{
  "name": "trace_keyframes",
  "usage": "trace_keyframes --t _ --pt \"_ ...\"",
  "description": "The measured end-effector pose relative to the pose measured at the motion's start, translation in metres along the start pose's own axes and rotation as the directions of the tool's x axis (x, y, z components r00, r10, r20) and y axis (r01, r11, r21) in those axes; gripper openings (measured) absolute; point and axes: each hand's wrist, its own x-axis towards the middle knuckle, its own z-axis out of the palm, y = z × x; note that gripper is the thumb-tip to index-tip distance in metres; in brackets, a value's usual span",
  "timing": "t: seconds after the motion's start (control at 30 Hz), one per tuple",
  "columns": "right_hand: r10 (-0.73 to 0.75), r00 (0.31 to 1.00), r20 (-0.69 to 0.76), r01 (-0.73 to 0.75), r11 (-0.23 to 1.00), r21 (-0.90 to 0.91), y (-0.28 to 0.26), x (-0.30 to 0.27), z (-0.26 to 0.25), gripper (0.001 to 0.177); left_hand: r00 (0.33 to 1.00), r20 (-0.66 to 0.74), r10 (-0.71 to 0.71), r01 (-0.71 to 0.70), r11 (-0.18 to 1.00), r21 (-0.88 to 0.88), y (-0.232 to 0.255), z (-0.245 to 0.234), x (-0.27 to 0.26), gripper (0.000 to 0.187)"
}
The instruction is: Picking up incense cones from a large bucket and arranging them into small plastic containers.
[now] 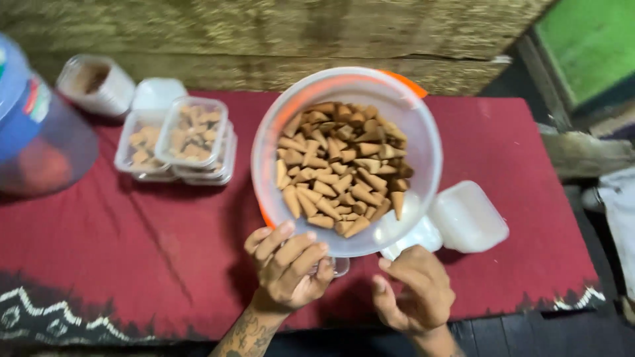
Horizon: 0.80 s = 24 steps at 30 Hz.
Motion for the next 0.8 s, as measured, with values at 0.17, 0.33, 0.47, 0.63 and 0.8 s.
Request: trace_keyframes --t 0.17,0.33,0.47,0.63,0.8 --pt "0.227 0.957 0.182 -0.157 0.929 -0.335 -0.001 0.057 -0.031 0.014 0.999 -0.037 0.000 0.000 1.000 -0.002 0.001 0.006 0.001 0.020" --pt "0.383 0.863 0.329 -0.205 0.861 -0.466 -0.007 0.079 -0.037 0.011 0.997 -0.073 -0.015 0.016 1.000 0.011 0.004 0.005 0.009 0.019" --pt "0.270 0.859 0.435 -0.008 0.857 -0.516 -0.006 0.099 -0.026 0.013 0.996 -0.091 -0.016 0.012 0.999 -0.044 0.005 0.003 0.016 0.016" --pt "0.142 0.726 0.673 0.321 0.795 -0.515 0.019 0.130 -0.003 0.026 0.998 -0.070 -0.005 0.001 0.998 -0.061 0.002 -0.002 0.017 0.016" --pt "0.207 0.632 0.747 0.425 0.714 -0.557 0.029 0.140 0.010 0.021 0.996 -0.085 -0.002 -0.003 0.998 -0.060 0.001 0.000 0.015 0.019"
